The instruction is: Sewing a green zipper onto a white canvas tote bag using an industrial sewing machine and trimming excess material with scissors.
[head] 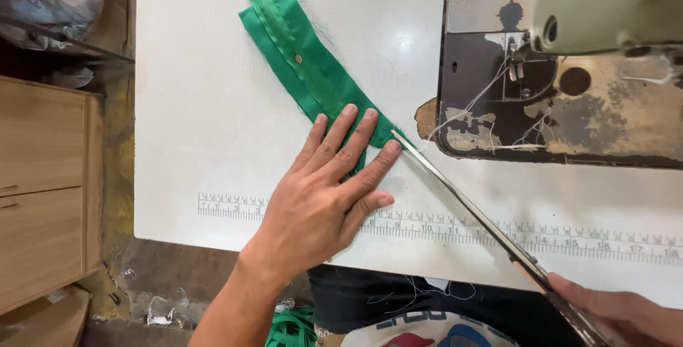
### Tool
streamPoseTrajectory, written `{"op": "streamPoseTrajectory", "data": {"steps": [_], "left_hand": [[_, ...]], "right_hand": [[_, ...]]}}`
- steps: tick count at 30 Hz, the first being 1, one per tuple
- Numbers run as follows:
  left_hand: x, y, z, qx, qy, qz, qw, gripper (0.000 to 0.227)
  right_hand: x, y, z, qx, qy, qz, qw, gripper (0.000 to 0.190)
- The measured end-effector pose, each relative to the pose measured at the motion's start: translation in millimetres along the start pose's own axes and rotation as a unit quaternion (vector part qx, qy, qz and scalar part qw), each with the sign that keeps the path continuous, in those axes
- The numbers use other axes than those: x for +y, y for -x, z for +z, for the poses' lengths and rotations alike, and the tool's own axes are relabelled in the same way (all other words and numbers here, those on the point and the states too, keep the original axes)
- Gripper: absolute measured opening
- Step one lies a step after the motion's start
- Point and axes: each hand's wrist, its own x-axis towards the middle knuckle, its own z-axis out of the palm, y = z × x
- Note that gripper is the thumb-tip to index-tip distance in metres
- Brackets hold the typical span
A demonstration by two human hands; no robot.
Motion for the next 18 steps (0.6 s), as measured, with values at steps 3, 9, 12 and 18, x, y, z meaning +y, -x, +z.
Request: {"op": "streamPoseTrajectory", "data": {"steps": [3, 9, 12, 18], "left_hand": [[-1.5, 0.8, 0.9, -0.008, -0.009, -0.006, 1.000, 0.058], [-3.7, -1.3, 2.1, -0.004, -0.019, -0.002, 1.000, 0.059], [-4.5, 1.4, 4.0, -0.005, -0.023, 0.000, 1.000, 0.059], [-3.4, 2.8, 3.7, 0.006, -0.027, 0.006, 1.000, 0.058]], "right_hand": [[-4.3, 10.8, 16.0, 0.007, 0.043, -0.070, 0.997, 0.037], [-4.9, 22.5, 26.2, 0.024, 0.123, -0.223, 0.967, 0.047], [-3.3, 31.2, 31.0, 0.025, 0.166, -0.289, 0.942, 0.060], [-6.8, 47.7, 25.4, 0.022, 0.232, -0.442, 0.866, 0.090]]}}
